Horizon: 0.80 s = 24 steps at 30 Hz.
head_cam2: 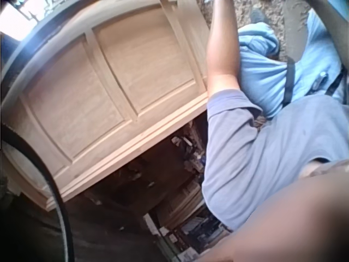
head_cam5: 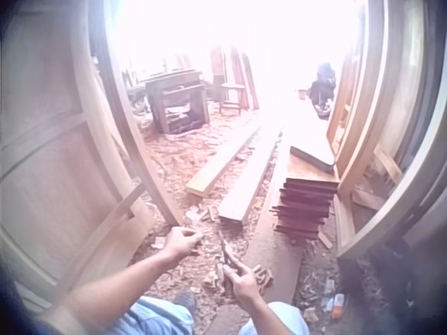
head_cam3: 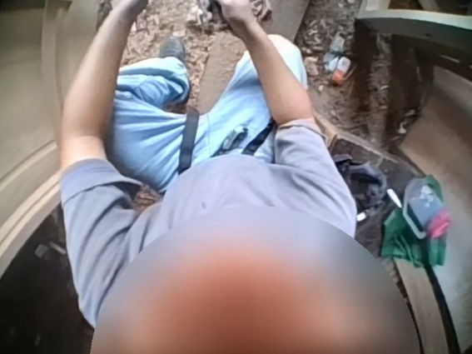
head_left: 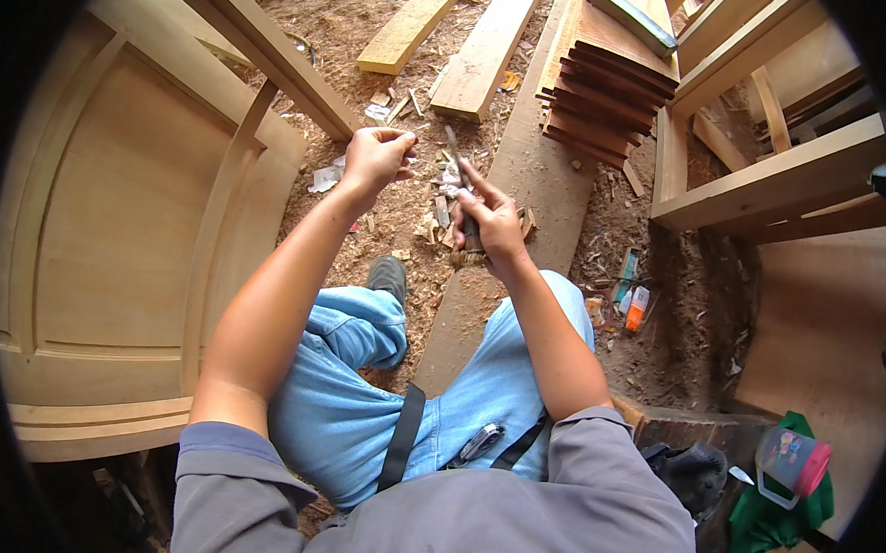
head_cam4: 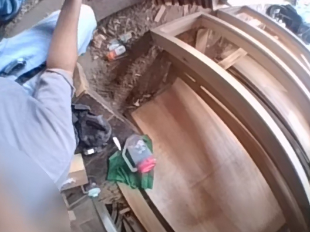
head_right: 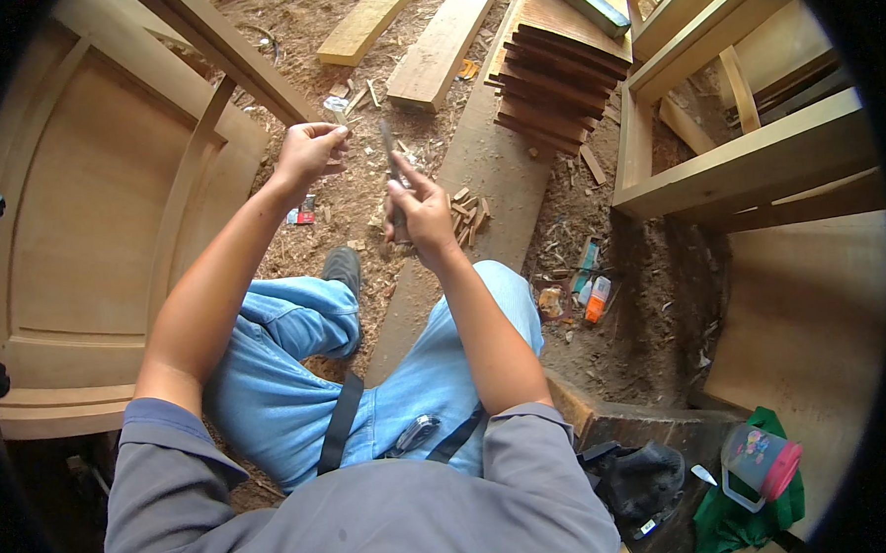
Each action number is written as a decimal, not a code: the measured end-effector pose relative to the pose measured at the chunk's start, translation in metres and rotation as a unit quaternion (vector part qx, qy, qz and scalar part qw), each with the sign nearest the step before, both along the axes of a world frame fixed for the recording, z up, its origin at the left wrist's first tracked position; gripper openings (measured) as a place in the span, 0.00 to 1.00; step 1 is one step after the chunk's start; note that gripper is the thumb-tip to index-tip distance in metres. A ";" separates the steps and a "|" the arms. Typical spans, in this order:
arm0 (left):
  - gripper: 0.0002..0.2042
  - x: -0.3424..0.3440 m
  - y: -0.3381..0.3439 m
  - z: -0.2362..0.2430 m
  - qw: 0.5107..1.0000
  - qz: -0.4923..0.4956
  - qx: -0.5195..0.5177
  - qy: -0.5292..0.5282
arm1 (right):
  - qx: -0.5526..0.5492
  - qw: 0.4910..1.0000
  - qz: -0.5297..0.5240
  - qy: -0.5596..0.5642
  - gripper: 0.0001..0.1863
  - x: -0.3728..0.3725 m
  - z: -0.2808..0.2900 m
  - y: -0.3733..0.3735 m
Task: The person sits on the floor and uses a chisel to shape small rectangular wooden pieces. They hold each piece with one hand and scrape the surface with the chisel in the other, creating wood shavings. The person occasionally pauses to inspect the piece before continuing to shape it.
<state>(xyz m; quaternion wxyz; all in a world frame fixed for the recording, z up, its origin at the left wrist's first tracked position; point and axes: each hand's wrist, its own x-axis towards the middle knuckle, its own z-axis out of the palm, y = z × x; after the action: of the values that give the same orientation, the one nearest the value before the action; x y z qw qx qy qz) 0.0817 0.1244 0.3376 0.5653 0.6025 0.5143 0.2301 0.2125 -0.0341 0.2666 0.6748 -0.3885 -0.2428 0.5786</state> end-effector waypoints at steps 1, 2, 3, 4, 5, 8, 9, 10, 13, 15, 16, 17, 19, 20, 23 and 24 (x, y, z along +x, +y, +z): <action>0.10 0.001 -0.001 -0.001 1.000 0.001 0.009 -0.003 | 0.002 1.000 0.030 0.000 0.29 -0.004 0.006 -0.001; 0.10 0.002 -0.002 0.000 1.000 0.002 0.014 0.009 | -0.012 0.999 0.041 0.013 0.29 -0.008 0.011 -0.003; 0.10 0.003 -0.003 0.000 1.000 -0.001 0.021 0.015 | -0.012 0.999 0.037 0.002 0.29 -0.010 0.015 -0.004; 0.10 0.003 -0.004 0.001 0.999 -0.004 0.027 0.022 | 0.001 0.998 0.058 0.005 0.29 -0.013 0.017 -0.006; 0.10 0.004 -0.006 0.002 0.999 -0.003 0.033 0.025 | -0.008 0.998 0.054 -0.004 0.30 -0.015 0.017 -0.007; 0.11 0.007 -0.010 0.008 0.997 -0.016 0.056 0.048 | -0.025 0.999 0.024 -0.015 0.29 -0.018 0.012 -0.004; 0.11 0.009 -0.011 0.011 0.995 -0.032 0.068 0.061 | -0.040 0.999 -0.012 -0.004 0.28 -0.018 0.010 -0.001; 0.12 0.011 -0.013 0.013 0.993 -0.047 0.075 0.074 | -0.055 0.997 -0.054 0.011 0.28 -0.015 0.007 0.003; 0.12 0.015 -0.022 0.014 0.983 -0.088 0.113 0.114 | -0.132 0.935 -0.294 0.148 0.26 0.016 -0.001 0.014; 0.12 0.014 -0.024 0.014 0.984 -0.099 0.118 0.094 | -0.118 0.915 -0.361 0.134 0.26 0.037 -0.008 0.015; 0.12 0.012 -0.023 0.014 0.989 -0.084 0.098 0.079 | -0.111 0.921 -0.347 0.139 0.26 0.043 -0.012 0.013; 0.11 0.011 -0.021 0.013 0.992 -0.065 0.083 0.069 | -0.149 0.914 -0.348 0.144 0.26 0.044 -0.015 0.010; 0.11 0.009 -0.013 0.011 0.997 -0.030 0.053 0.056 | -0.113 0.960 -0.241 0.084 0.27 0.037 -0.019 0.004; 0.11 0.009 -0.009 0.008 0.997 -0.026 0.056 0.049 | -0.086 0.979 -0.176 0.059 0.27 0.029 -0.019 0.003; 0.11 0.013 -0.003 0.001 0.997 -0.003 0.073 0.039 | -0.026 0.997 -0.067 0.007 0.29 0.010 -0.011 -0.001; 0.11 0.013 -0.004 -0.002 0.996 -0.002 0.085 0.038 | 0.010 0.999 -0.040 0.016 0.30 0.006 -0.006 -0.001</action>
<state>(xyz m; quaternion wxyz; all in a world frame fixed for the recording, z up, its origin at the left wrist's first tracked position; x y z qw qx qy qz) 0.0952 0.1208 0.3361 0.4926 0.6578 0.5127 0.2484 0.2186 -0.0354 0.2601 0.7051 -0.3818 -0.2221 0.5547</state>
